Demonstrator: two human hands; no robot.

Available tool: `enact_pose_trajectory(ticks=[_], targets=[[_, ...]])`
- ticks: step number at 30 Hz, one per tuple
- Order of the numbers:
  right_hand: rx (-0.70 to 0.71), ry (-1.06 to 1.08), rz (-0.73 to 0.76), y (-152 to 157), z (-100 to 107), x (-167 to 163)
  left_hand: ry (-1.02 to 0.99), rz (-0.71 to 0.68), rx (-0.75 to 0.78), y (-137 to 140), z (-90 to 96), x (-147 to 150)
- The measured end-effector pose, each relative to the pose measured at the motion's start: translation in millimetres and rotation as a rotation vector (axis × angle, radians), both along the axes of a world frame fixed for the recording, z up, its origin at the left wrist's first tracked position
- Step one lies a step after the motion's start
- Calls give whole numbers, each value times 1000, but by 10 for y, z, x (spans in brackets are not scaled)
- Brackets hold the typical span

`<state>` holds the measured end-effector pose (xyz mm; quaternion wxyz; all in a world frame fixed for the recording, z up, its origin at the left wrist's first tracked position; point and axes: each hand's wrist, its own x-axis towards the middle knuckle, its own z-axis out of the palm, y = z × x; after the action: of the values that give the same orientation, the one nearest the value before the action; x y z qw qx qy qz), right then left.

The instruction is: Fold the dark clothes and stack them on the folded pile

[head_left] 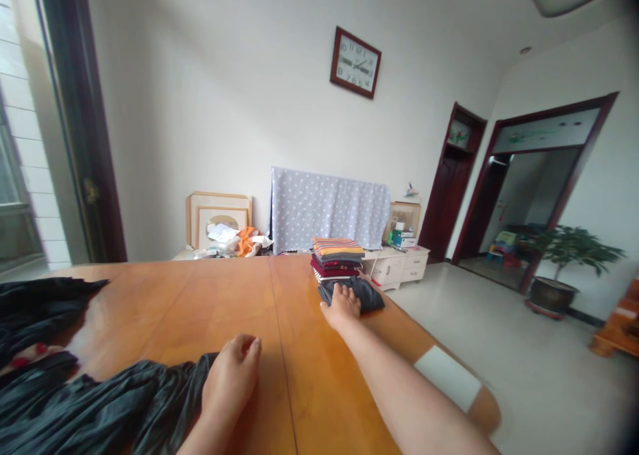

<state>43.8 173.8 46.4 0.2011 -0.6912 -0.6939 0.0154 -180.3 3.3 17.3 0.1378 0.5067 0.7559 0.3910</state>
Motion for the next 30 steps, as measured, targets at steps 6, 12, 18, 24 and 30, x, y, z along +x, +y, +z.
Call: enact_pose_trajectory(ticks=[6, 12, 18, 24, 30], targets=[[-52, -162, 13, 110, -184, 98, -10, 44, -25, -14, 6, -30], [8, -190, 179, -411, -161, 68, 28, 52, -27, 9, -36, -22], [157, -26, 634, -1527, -240, 165, -106, 38, 106, -16, -22, -31], [93, 148, 868, -2404, -308, 466, -397, -9, 254, -114, -46, 51], [31, 607, 723, -2490, -141, 586, -430, -2, 174, -257, 34, 158]])
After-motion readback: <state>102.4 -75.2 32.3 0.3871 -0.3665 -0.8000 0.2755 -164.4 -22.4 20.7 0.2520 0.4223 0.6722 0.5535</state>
